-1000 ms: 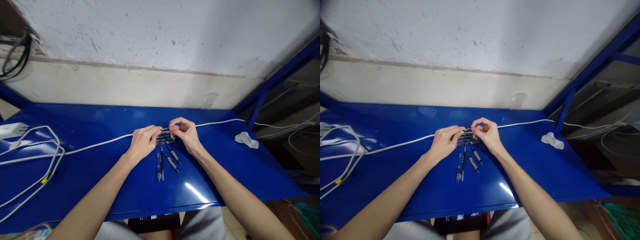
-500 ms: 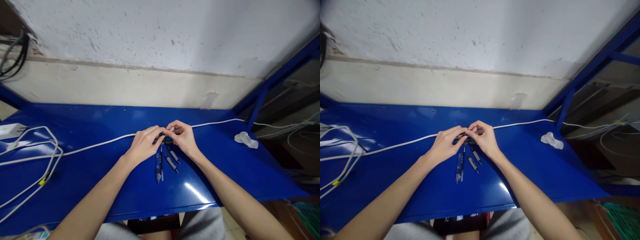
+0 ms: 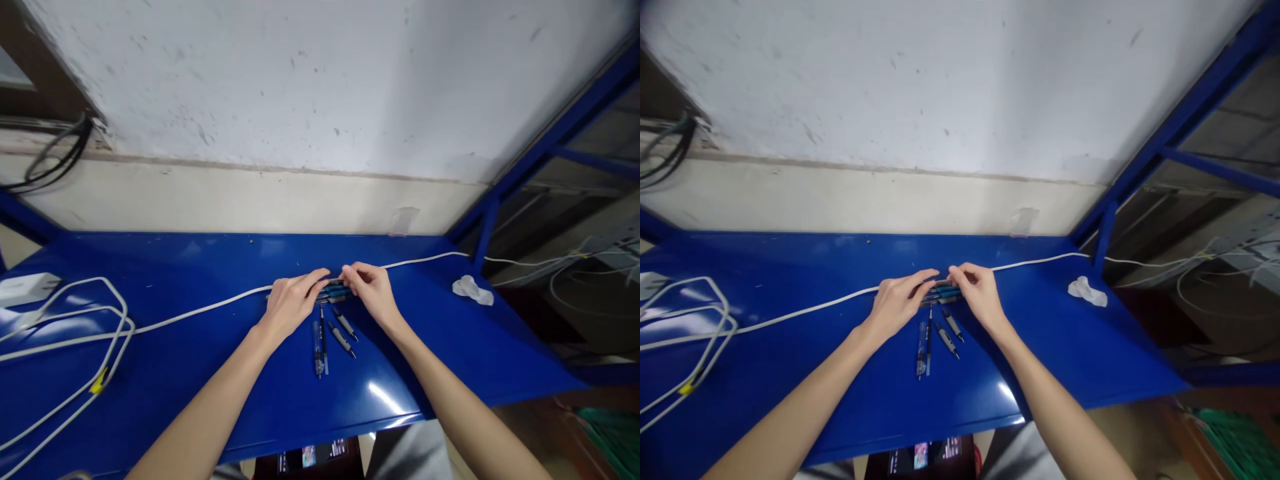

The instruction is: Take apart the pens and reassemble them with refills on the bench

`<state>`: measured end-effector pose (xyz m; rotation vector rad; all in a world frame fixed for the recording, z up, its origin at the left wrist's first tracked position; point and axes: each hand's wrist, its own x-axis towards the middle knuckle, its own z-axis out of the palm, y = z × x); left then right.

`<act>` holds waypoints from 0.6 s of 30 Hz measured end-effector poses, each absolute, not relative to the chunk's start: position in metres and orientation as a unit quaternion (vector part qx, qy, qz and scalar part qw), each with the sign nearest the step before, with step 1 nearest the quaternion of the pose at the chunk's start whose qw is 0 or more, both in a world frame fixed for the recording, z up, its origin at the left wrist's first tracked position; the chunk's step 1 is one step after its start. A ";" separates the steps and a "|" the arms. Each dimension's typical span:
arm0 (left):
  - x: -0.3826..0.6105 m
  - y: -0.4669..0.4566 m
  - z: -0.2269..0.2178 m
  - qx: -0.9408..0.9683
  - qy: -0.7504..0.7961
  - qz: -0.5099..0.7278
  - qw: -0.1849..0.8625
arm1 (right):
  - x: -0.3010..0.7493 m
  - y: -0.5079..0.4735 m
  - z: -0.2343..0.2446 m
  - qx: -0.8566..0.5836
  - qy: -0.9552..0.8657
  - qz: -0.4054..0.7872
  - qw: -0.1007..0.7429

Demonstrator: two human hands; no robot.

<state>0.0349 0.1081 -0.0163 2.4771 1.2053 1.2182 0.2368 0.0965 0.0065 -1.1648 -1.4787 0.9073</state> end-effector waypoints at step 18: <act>0.031 0.113 -0.009 0.835 0.411 0.358 0.080 | 0.246 0.034 0.020 -0.580 -0.754 0.170 0.256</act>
